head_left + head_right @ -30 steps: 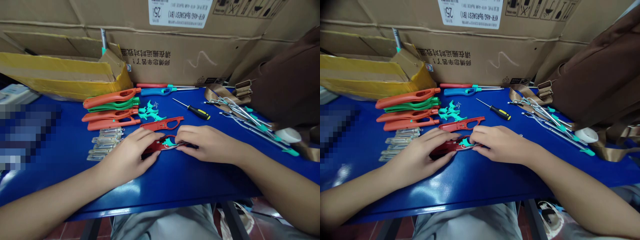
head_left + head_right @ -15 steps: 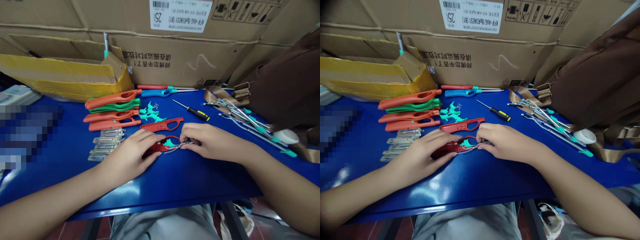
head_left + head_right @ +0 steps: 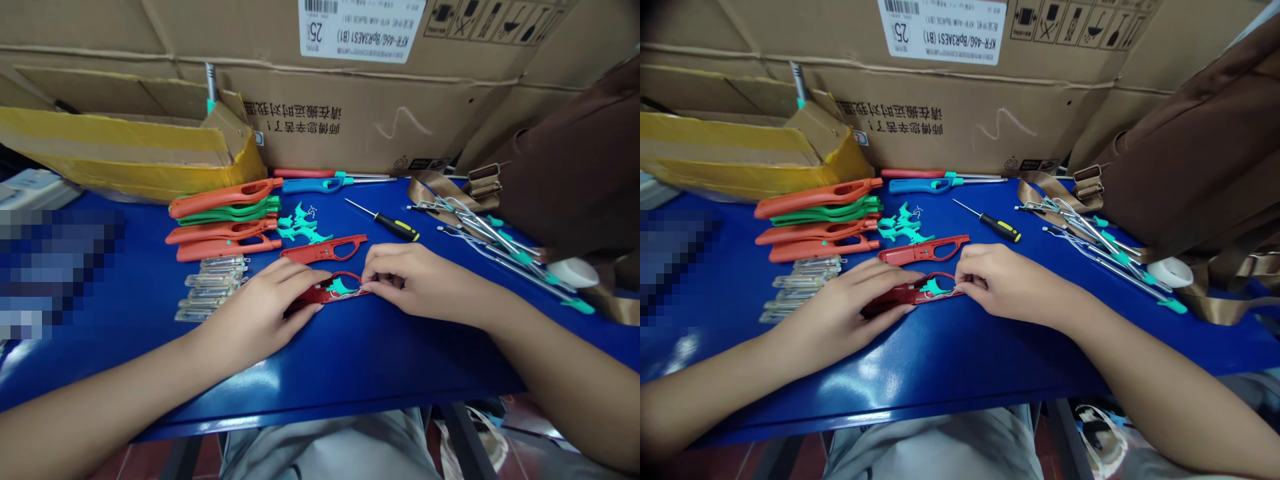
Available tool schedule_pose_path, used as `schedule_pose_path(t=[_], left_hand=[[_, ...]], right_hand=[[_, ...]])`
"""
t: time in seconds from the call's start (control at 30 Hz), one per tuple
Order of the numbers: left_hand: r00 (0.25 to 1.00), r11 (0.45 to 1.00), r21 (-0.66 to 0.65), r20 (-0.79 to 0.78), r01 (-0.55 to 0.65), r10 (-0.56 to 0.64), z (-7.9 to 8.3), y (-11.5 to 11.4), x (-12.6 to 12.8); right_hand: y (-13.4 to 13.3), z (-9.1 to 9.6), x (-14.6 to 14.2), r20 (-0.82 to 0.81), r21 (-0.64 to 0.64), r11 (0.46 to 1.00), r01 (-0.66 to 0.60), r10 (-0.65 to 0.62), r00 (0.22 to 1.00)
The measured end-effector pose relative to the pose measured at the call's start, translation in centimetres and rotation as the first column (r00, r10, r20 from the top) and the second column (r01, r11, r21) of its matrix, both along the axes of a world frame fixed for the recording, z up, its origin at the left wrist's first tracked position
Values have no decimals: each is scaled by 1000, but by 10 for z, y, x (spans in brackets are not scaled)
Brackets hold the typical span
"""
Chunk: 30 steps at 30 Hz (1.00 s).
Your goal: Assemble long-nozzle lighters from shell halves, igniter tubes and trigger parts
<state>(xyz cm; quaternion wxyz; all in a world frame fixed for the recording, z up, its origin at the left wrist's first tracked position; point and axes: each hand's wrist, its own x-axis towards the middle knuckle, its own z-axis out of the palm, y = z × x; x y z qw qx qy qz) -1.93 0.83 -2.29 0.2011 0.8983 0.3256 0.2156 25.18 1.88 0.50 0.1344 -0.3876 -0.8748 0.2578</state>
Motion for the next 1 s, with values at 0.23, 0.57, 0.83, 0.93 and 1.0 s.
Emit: schedule_pose_path(t=[0.23, 0.57, 0.83, 0.93, 1.0], left_hand=[[1000, 1000, -3, 1, 3, -3, 1, 1, 1], [1000, 1000, -9, -22, 2, -2, 4, 0, 0], [1000, 1000, -17, -20, 2, -3, 4, 0, 1], [1000, 1000, -16, -20, 1, -2, 5, 1, 2], [1000, 1000, -10, -17, 0, 0, 5, 1, 2]], right_hand=[[-1, 1, -4, 13, -98, 988, 120, -119, 993], [0, 3, 1, -31, -48, 997, -62, 61, 998], [-3, 6, -1, -7, -57, 997, -50, 50, 999], [-6, 7, -4, 33, -52, 998, 28, -26, 999], [-7, 7, -6, 46, -68, 994, 88, -85, 995]])
